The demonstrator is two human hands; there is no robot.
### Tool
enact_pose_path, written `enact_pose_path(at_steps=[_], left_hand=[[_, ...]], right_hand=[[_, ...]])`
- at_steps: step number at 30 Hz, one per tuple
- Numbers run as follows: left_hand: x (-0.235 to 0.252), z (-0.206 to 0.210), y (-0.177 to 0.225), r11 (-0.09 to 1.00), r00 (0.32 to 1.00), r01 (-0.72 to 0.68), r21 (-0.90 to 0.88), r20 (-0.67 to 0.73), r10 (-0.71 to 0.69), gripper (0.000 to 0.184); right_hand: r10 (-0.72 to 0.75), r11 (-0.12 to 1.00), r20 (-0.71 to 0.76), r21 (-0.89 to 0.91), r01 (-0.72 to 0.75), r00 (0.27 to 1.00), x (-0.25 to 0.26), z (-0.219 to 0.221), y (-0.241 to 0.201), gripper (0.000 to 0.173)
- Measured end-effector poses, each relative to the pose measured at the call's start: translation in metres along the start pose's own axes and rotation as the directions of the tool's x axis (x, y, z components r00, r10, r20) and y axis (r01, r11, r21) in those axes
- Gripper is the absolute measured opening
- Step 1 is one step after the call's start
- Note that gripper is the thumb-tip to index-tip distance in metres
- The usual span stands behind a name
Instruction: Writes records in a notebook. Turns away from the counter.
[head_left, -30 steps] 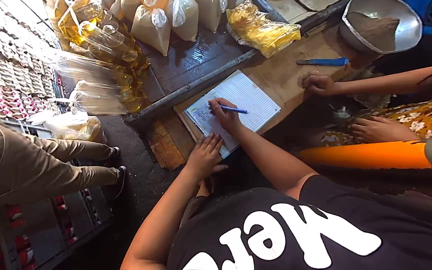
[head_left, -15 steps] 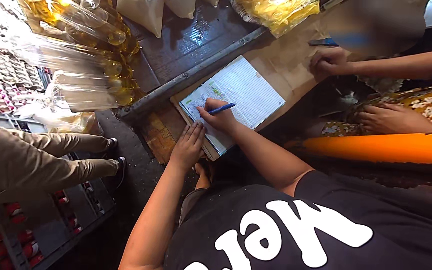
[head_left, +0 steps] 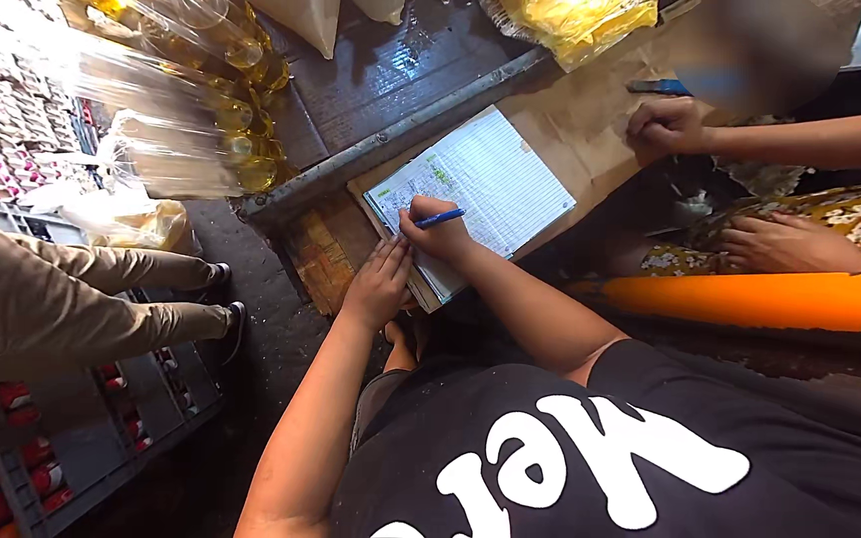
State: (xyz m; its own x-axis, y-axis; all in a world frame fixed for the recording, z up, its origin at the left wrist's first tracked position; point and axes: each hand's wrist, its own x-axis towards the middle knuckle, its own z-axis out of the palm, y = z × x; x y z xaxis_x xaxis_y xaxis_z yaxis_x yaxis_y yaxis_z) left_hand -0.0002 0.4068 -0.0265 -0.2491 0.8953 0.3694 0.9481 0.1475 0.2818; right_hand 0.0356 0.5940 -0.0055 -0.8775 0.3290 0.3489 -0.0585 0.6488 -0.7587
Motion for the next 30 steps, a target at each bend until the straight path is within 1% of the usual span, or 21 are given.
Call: enact_pose_path(at_steps=[4, 11, 17, 23, 26, 30], left_hand=[[0.0002, -0.0019, 0.0015, 1.000, 1.000, 0.004, 0.008, 0.000, -0.004, 0.040], [0.0001, -0.0018, 0.0013, 1.000, 1.000, 0.009, 0.009, 0.005, -0.009, 0.044], [0.0004, -0.0020, 0.0012, 1.000, 1.000, 0.004, 0.003, 0.001, -0.004, 0.045], [0.0002, -0.0025, 0.0006, 1.000, 1.000, 0.004, 0.007, 0.001, -0.004, 0.045], [0.0001, -0.0020, 0.0005, 1.000, 1.000, 0.006, -0.025, 0.003, -0.006, 0.045], [0.0000, -0.0009, 0.0000, 1.000, 1.000, 0.007, -0.021, -0.001, -0.007, 0.045]], right_hand=[[0.013, 1.000, 0.033, -0.013, -0.013, 0.999, -0.0010, -0.0013, -0.0016, 0.029], [0.040, 0.999, -0.020, -0.001, -0.040, 0.999, -0.0009, -0.0011, -0.0006, 0.028], [0.000, 0.999, -0.035, -0.036, -0.002, 0.999, -0.0019, 0.0015, 0.0014, 0.028], [0.014, 1.000, -0.018, -0.017, -0.015, 1.000, -0.0021, 0.0006, 0.0018, 0.029], [0.007, 1.000, -0.027, -0.030, -0.007, 1.000, -0.0013, 0.0001, 0.0016, 0.029], [-0.015, 0.999, -0.031, -0.035, 0.014, 0.999, -0.0011, 0.0003, 0.0018, 0.029]])
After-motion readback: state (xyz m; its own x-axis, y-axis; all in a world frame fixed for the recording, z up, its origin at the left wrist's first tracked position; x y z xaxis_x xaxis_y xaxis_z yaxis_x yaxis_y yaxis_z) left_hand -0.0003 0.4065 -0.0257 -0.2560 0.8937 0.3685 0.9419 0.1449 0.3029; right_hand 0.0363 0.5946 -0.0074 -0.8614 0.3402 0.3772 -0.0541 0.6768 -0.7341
